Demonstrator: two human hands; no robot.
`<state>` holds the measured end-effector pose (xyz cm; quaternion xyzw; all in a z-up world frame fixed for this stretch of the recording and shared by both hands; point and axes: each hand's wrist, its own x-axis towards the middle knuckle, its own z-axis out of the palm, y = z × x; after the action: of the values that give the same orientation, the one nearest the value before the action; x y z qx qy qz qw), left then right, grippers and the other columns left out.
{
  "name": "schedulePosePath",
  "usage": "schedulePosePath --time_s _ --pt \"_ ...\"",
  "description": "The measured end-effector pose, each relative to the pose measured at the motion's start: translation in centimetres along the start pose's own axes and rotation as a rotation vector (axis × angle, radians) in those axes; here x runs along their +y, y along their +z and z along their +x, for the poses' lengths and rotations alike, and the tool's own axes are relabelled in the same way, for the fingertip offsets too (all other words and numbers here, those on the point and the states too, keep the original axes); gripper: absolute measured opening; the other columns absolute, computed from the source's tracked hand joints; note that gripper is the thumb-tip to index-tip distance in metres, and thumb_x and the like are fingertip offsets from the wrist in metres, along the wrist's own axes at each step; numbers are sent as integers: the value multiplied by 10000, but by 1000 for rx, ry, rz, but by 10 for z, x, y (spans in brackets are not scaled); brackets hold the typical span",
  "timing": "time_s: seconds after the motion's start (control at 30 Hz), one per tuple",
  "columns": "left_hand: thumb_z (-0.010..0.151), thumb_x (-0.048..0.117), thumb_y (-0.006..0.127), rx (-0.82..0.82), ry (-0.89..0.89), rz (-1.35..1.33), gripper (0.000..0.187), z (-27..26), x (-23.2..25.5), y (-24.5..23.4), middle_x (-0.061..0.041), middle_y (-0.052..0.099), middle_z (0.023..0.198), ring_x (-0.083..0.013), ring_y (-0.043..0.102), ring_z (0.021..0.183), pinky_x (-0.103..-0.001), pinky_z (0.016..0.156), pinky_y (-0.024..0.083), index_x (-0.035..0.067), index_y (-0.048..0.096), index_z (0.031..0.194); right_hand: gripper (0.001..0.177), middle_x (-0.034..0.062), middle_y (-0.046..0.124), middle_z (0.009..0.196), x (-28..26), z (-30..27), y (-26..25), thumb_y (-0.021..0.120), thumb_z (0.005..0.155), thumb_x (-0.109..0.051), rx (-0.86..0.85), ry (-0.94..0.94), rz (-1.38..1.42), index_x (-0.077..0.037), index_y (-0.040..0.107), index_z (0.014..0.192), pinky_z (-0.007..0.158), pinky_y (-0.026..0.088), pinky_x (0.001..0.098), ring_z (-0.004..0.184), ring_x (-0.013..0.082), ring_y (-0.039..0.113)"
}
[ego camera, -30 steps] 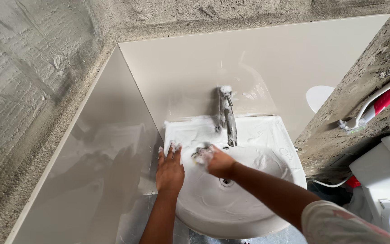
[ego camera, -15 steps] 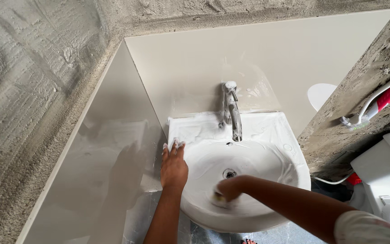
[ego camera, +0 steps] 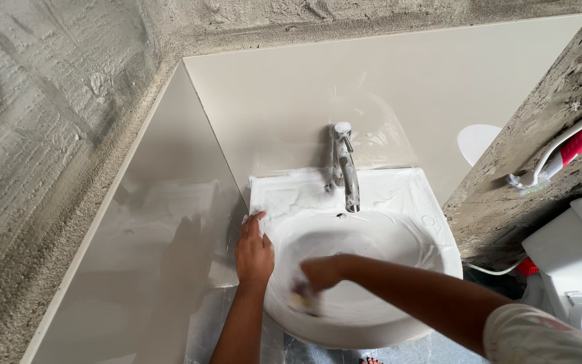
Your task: The person cleans a bathroom sink by first moving personal items like a toothbrush and soap dispenser to the toilet tank. They then apply liquid soap to a sponge and scrub the sink basin, faucet, and surrounding tiled wall. The person scrubs the surfaces thoroughly with soapy water, creating foam, and continues cleaning the sink and wall area.
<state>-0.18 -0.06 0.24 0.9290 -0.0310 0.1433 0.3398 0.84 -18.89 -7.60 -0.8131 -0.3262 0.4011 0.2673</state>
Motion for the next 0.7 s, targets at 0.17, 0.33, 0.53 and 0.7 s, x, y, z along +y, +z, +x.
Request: schedulePosePath --time_s 0.17,0.33,0.53,0.7 --pt "964 119 520 36 24 -99 359 1 -5 1 -145 590 1437 -386 443 1417 -469 1137 388 121 587 1317 166 187 728 804 6 20 11 744 777 -100 178 -76 -4 -2 715 908 666 556 395 690 226 666" --pt "1025 246 433 35 7 -131 342 2 -5 4 -122 608 1410 -393 424 1436 -477 1151 357 133 623 1286 174 183 731 883 7 -13 -4 724 760 -105 -236 -160 -387 6 732 894 792 519 445 817 268 651" --pt "1046 283 377 -1 47 -137 387 0 -8 5 -110 593 1437 -395 369 1467 -468 1179 323 127 642 1280 261 189 744 999 -17 -22 -38 590 933 -161 115 187 -688 26 739 1036 1012 512 484 966 306 700" --pt "1049 297 364 -13 70 -105 404 1 -7 4 -103 558 1474 -383 340 1481 -462 1188 302 131 644 1288 499 379 457 1437 19 -90 -27 535 888 -76 425 365 -1039 140 457 1331 1011 368 660 1233 506 516"
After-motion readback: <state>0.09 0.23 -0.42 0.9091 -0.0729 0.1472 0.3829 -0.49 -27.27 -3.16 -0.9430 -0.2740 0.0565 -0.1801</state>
